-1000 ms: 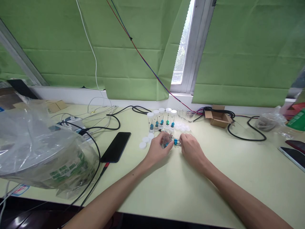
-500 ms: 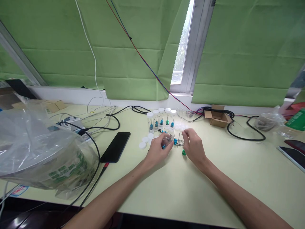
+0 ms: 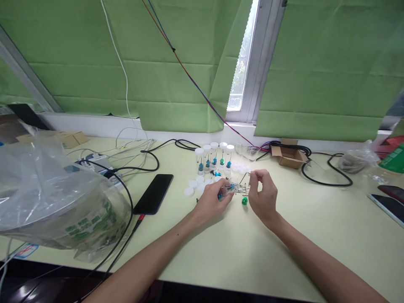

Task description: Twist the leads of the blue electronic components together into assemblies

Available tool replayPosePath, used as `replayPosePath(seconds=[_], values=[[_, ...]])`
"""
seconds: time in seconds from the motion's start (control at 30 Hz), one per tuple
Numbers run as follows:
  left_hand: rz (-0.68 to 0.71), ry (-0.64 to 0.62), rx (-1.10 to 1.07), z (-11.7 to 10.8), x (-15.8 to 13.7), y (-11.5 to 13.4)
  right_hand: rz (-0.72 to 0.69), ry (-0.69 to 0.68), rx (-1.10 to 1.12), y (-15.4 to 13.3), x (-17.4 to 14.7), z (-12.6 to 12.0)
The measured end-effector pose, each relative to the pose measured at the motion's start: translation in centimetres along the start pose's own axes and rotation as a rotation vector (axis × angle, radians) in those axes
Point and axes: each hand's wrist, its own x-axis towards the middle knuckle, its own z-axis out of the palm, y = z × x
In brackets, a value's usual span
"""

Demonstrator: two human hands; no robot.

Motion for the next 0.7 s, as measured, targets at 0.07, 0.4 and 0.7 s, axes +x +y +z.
replayPosePath(seconds=[0.07, 0.4, 0.7], values=[[0.012, -0.011, 0.009, 0.05, -0.01, 0.0, -0.035, 0.018, 0.035, -0.01, -0.05, 0.06], [0.026, -0.037, 0.052, 0.23, -0.15, -0.07, -0.065, 0.036, 0.15, -0.16, -0.26, 0.01], [0.053, -0.032, 0.007, 0.29, -0.15, -0.01, -0.076, -0.056, 0.2, -0.12, -0.56, 0.23]])
